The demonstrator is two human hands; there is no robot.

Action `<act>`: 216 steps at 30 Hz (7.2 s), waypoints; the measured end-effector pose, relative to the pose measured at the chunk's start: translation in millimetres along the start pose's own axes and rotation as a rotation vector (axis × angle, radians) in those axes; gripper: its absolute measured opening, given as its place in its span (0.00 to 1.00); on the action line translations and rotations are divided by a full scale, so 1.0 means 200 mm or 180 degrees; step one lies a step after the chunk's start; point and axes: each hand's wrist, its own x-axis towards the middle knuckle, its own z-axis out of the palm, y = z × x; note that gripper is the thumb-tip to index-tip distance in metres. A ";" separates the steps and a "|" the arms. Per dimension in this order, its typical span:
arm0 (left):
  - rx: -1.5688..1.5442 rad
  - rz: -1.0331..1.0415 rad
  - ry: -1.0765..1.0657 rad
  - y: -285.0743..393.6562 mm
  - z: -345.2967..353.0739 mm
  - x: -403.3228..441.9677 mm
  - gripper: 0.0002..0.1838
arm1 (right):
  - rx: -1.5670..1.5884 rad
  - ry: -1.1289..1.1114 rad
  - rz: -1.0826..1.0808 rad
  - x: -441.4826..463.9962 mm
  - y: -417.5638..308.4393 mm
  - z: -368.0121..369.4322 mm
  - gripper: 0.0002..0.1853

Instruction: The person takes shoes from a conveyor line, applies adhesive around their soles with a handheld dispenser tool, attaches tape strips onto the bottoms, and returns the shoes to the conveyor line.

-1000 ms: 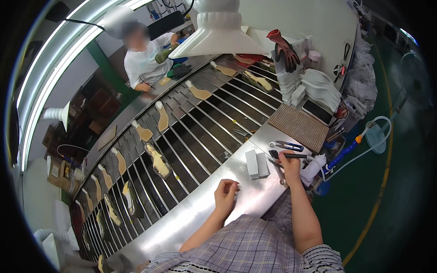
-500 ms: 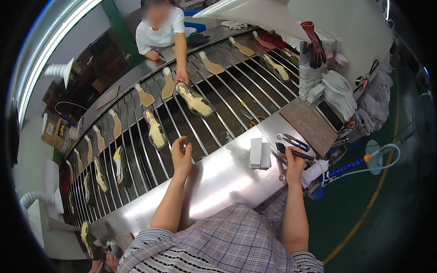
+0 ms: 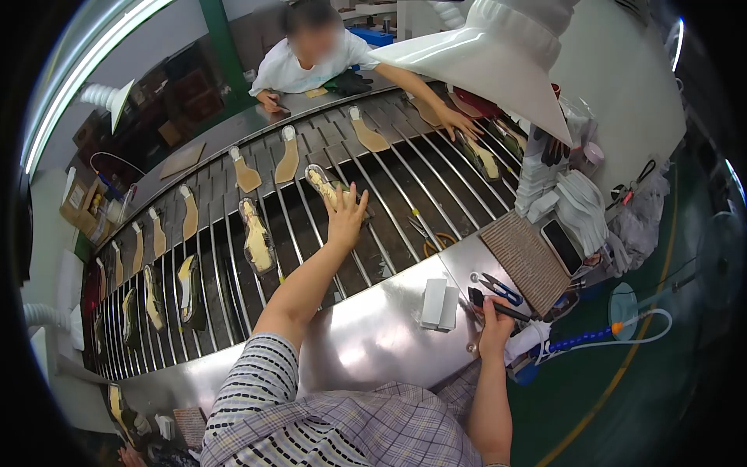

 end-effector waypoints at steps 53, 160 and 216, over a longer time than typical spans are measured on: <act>-1.0060 -0.4214 -0.1941 0.66 -0.80 -1.30 0.28 | -0.1967 -0.1348 -0.1820 -0.59 -0.49 0.20 0.15; -0.5497 -0.0418 0.1088 1.06 -0.65 -1.44 0.43 | -0.1997 -0.2084 -0.2053 -0.80 -0.58 -0.05 0.16; -0.5316 -0.0834 -0.0072 1.20 -0.86 -1.20 0.37 | -0.1907 -0.2150 -0.1810 -0.78 -0.78 -0.19 0.14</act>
